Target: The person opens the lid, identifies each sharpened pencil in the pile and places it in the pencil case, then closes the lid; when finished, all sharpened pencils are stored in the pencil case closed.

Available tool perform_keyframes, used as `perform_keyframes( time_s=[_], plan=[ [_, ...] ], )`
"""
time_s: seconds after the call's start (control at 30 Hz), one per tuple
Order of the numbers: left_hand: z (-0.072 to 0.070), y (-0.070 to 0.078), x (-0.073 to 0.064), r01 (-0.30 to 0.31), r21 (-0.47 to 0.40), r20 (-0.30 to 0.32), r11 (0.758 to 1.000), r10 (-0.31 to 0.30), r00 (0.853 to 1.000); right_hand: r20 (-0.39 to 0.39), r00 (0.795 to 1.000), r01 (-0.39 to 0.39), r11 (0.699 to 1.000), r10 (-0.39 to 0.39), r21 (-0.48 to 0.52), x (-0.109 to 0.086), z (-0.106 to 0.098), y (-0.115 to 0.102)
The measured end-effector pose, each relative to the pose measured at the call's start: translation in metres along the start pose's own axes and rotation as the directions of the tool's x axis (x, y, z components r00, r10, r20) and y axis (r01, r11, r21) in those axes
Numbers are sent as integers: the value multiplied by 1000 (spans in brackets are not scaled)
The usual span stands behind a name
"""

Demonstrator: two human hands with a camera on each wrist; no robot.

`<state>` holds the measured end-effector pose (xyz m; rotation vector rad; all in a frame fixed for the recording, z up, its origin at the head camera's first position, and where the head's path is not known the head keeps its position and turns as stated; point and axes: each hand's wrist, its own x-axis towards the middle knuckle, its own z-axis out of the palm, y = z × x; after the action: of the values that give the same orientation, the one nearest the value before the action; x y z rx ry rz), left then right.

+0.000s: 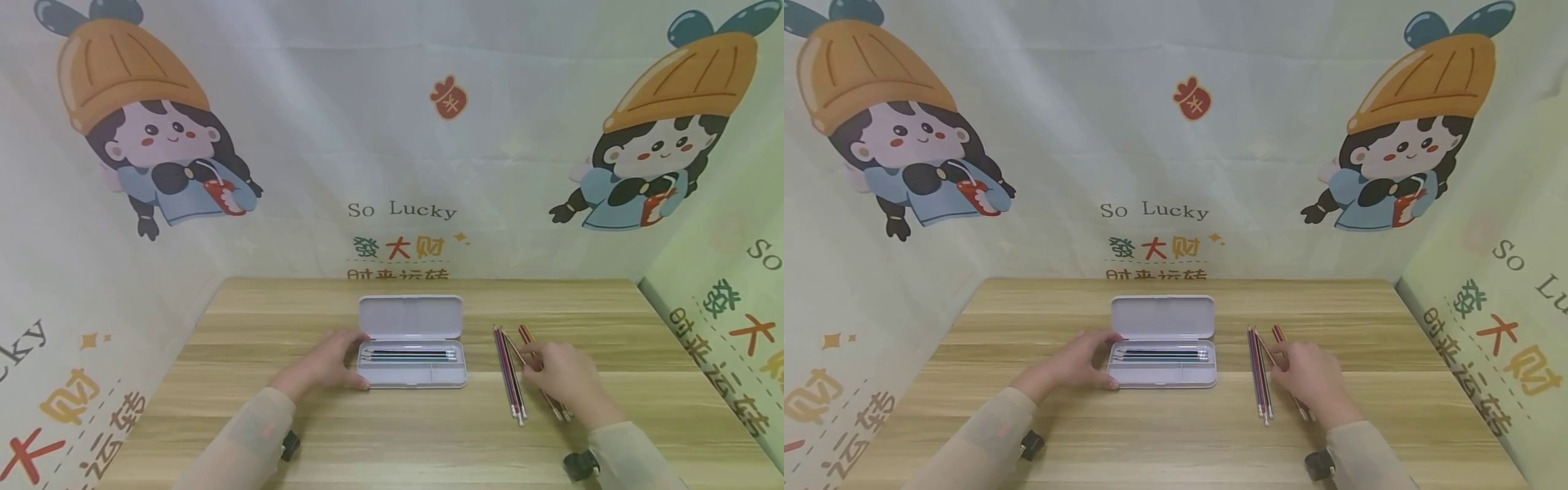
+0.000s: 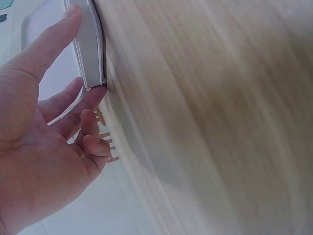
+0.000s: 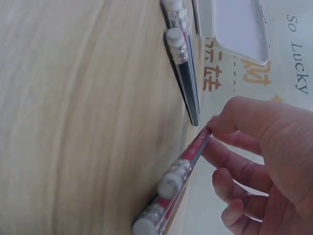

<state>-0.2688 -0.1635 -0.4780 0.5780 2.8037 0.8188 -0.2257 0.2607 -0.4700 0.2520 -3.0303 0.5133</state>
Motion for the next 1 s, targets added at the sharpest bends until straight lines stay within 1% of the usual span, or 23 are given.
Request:
perform_keyframes(
  time_s=[0.17,0.4,0.63,0.77,1.0],
  plan=[
    [0,1,-1,9,-21,-2,1000,-9,1000,-16,998,61,997,-61,36,0,-1,-5],
    [3,-1,-2,9,-17,-4,1000,-9,1000,-45,991,130,989,-127,65,-2,1,-14],
    [0,0,-3,10,-20,2,1000,-10,1000,-68,975,216,974,-212,73,1,5,-21],
    [-1,1,-3,-1,-11,2,1000,1,1000,-76,964,258,964,-253,60,3,5,-26],
    [-1,2,-3,5,-8,-4,1000,-5,1000,-62,947,317,947,-314,53,8,7,-34]
  ],
)
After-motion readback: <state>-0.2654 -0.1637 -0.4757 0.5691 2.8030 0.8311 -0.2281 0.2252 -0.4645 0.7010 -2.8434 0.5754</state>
